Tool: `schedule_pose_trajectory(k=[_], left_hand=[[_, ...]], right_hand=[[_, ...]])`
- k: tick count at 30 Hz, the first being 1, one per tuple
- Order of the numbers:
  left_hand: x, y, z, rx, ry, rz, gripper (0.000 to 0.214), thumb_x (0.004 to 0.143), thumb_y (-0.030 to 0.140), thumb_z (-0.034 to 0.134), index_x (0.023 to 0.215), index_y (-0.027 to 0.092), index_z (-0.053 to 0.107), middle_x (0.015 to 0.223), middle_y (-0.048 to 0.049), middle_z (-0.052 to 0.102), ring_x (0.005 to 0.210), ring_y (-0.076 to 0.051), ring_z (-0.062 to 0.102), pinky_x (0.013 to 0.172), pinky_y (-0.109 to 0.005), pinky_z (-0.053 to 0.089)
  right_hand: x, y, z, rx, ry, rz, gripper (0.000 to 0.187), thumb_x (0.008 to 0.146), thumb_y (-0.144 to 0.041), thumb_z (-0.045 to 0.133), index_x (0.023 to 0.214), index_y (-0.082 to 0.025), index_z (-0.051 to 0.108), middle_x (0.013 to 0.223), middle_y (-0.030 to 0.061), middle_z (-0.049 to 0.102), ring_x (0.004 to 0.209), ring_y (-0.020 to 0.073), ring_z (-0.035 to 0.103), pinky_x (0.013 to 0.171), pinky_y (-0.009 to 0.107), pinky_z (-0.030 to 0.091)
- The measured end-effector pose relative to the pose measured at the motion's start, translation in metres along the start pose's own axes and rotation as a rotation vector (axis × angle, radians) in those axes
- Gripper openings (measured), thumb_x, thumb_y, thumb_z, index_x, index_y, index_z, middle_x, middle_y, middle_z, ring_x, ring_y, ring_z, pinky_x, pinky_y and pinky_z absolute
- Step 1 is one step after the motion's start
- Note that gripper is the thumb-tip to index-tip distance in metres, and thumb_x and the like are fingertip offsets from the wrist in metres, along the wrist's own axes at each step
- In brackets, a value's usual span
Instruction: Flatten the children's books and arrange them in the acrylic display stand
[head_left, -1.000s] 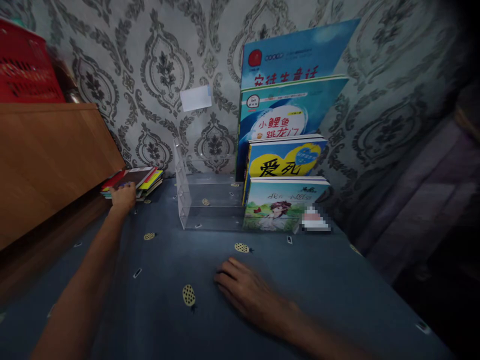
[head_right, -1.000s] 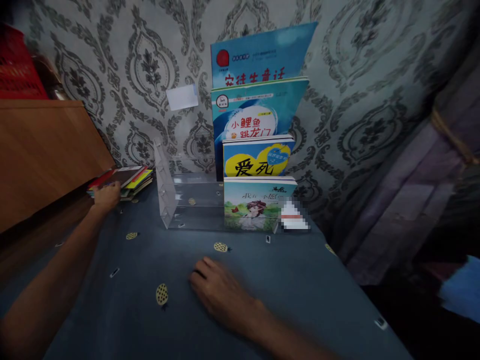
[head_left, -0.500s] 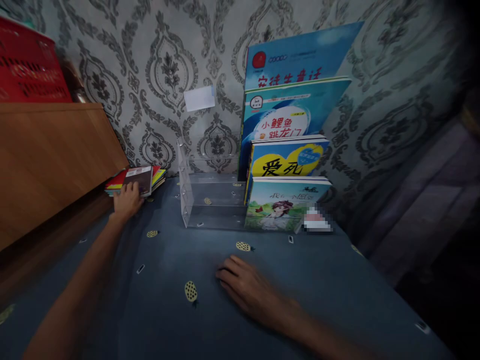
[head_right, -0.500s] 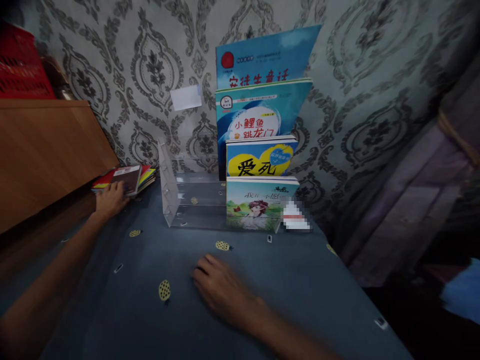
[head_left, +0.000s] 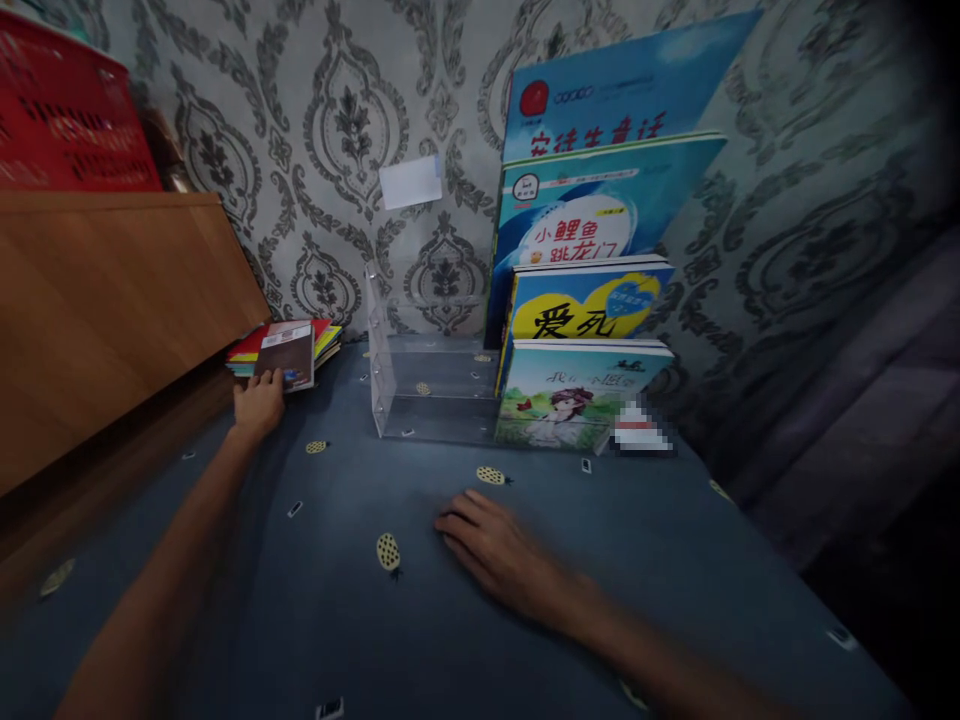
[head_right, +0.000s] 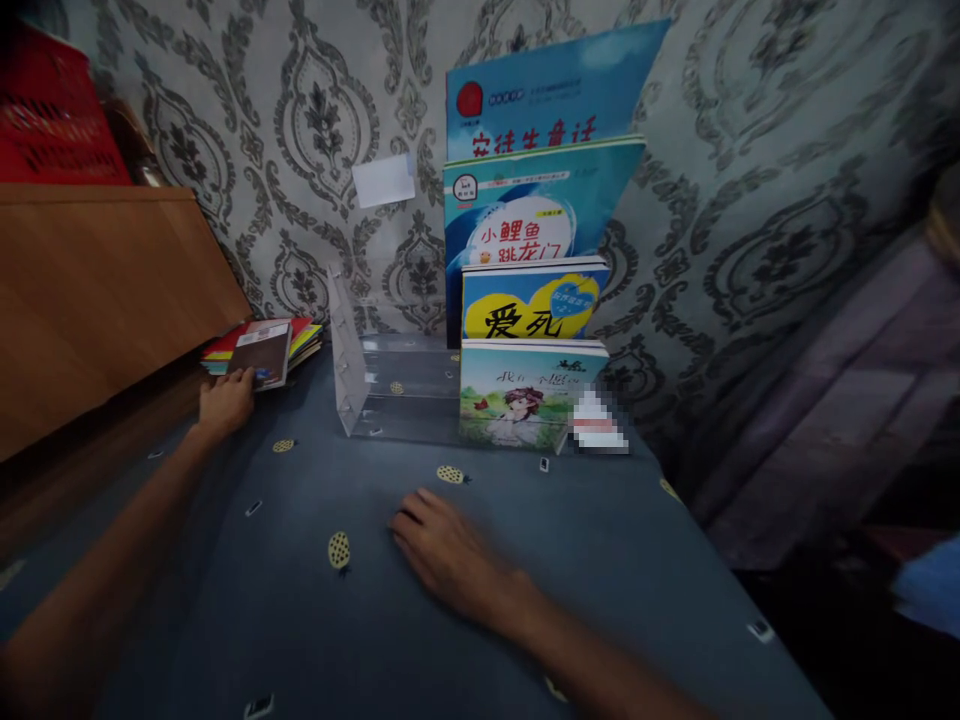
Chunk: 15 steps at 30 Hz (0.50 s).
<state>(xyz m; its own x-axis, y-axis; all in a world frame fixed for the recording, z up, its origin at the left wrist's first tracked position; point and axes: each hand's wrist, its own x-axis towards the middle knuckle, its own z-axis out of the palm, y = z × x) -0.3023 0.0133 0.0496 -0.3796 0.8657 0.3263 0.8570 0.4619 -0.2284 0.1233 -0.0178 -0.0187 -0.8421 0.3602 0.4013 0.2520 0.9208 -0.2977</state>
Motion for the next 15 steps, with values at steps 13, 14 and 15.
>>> schedule_pose_trajectory(k=[13, 14, 15], left_hand=[[-0.056, 0.003, 0.014, 0.018, 0.022, 0.072, 0.047, 0.091, 0.023, 0.048, 0.136, 0.009, 0.054, 0.147, -0.021, 0.054, 0.137, -0.036, 0.047, 0.108, -0.052, 0.041], [-0.059, 0.003, 0.016, 0.014, 0.03, 0.076, 0.048, 0.092, 0.023, 0.048, 0.137, 0.009, 0.053, 0.148, -0.0207, 0.054, 0.137, -0.035, 0.047, 0.109, -0.052, 0.041], [-0.063, 0.002, 0.017, 0.009, 0.039, 0.08, 0.048, 0.092, 0.023, 0.047, 0.137, 0.008, 0.052, 0.148, -0.0205, 0.053, 0.137, -0.035, 0.046, 0.109, -0.051, 0.041]], right_hand=[[-0.002, 0.003, 0.004, 0.009, 0.052, -0.034, 0.025, 0.105, -0.021, 0.043, 0.109, -0.022, 0.068, 0.101, 0.0075, 0.069, 0.092, 0.0201, 0.064, 0.09, 0.04, 0.055], [-0.001, 0.003, 0.004, 0.01, 0.052, -0.036, 0.026, 0.105, -0.021, 0.043, 0.109, -0.021, 0.068, 0.101, 0.0076, 0.069, 0.091, 0.0203, 0.064, 0.09, 0.04, 0.056], [-0.001, 0.003, 0.004, 0.012, 0.053, -0.034, 0.026, 0.105, -0.021, 0.042, 0.108, -0.021, 0.068, 0.1, 0.0078, 0.069, 0.091, 0.0204, 0.064, 0.09, 0.041, 0.056]])
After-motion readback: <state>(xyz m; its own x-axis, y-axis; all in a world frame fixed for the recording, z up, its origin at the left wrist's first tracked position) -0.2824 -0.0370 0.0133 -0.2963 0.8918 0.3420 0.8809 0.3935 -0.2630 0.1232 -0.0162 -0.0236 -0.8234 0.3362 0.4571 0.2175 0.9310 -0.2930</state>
